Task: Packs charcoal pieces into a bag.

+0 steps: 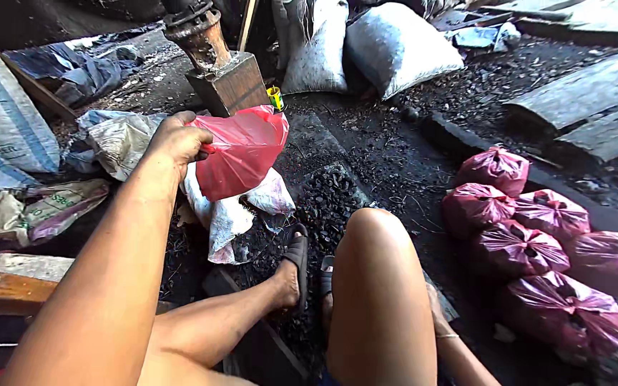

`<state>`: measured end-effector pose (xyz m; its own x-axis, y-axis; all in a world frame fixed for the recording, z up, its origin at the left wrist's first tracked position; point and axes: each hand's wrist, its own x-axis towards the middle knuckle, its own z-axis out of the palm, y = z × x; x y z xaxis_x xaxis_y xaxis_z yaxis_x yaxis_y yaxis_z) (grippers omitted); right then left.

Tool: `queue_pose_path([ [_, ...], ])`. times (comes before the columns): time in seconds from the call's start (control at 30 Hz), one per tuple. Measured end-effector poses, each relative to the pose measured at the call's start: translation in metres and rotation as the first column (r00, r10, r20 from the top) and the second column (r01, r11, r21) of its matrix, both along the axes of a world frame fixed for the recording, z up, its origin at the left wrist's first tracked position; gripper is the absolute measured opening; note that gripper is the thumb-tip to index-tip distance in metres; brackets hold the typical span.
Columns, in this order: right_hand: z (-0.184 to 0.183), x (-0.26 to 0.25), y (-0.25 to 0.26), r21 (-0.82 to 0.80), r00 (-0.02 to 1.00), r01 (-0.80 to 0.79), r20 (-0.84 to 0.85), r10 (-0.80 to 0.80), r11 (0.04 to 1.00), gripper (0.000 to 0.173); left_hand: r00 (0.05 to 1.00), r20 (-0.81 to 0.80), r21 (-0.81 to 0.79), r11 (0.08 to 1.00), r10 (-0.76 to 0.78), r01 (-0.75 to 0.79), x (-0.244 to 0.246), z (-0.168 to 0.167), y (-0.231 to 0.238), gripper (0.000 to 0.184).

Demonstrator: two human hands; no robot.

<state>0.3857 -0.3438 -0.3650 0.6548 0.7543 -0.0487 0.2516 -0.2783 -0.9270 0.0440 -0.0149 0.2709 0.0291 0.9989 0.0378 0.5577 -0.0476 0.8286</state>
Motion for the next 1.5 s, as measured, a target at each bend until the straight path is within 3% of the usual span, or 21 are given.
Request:
queue_pose_path([
  [0.07,0.02,-0.004,0.005,-0.013,0.995,-0.015,-0.096,0.013,1.0,0.036,0.999,0.039,0.0,1.0,0.004,-0.004,0.002,-0.004,0.0,0.068],
  [0.13,0.106,-0.022,0.006,-0.068,0.974,-0.003,-0.226,-0.013,0.998,0.029,0.998,0.066,-0.014,1.0,-0.006,0.006,0.004,-0.012,0.002,0.069],
  [0.2,0.148,-0.035,0.002,-0.025,0.973,0.016,-0.229,-0.021,1.0,0.027,0.997,0.068,-0.038,0.999,-0.032,0.034,0.006,-0.022,0.005,0.069],
  [0.43,0.154,-0.022,-0.013,-0.011,0.979,0.07,-0.193,-0.071,0.998,0.027,0.991,-0.017,-0.171,0.977,-0.133,0.128,0.007,-0.043,0.024,0.072],
  [0.67,0.172,0.031,-0.007,0.085,0.986,0.122,-0.121,-0.111,0.989,0.027,0.965,-0.034,-0.144,0.957,-0.26,0.253,-0.004,-0.053,0.038,0.077],
  [0.83,0.246,0.087,0.072,0.232,0.999,0.016,0.031,-0.024,0.973,0.038,0.932,-0.014,-0.145,0.922,-0.363,0.358,-0.006,-0.09,0.045,0.08],
  [1.0,0.378,0.11,0.196,0.219,0.964,-0.221,0.196,0.179,0.95,0.036,0.909,0.021,-0.221,0.885,-0.416,0.41,-0.018,-0.183,0.076,0.085],
  [1.1,0.454,0.081,0.264,0.16,0.846,-0.51,0.268,0.461,0.845,0.023,0.9,0.059,-0.256,0.865,-0.432,0.432,-0.025,-0.238,0.079,0.087],
  [1.17,0.478,0.047,0.306,0.07,0.676,-0.73,0.218,0.704,0.68,0.02,0.892,0.136,-0.27,0.851,-0.43,0.451,-0.03,-0.279,0.08,0.09],
  [1.23,0.467,0.007,0.348,-0.122,0.45,-0.874,0.158,0.879,0.469,0.018,0.885,0.184,-0.283,0.839,-0.427,0.464,-0.033,-0.322,0.08,0.091],
  [1.33,0.392,-0.071,0.401,-0.361,0.138,-0.914,0.148,0.979,0.183,0.02,0.888,0.165,-0.313,0.831,-0.429,0.46,-0.037,-0.369,0.076,0.092],
  [1.4,0.342,-0.121,0.408,-0.415,0.093,-0.903,0.077,0.993,0.117,0.023,0.893,0.103,-0.291,0.845,-0.438,0.448,-0.039,-0.386,0.071,0.092],
  [1.5,0.261,-0.171,0.401,-0.497,0.156,-0.86,-0.042,0.987,0.114,0.028,0.914,0.009,-0.255,0.883,-0.405,0.394,-0.047,-0.396,0.064,0.09],
])
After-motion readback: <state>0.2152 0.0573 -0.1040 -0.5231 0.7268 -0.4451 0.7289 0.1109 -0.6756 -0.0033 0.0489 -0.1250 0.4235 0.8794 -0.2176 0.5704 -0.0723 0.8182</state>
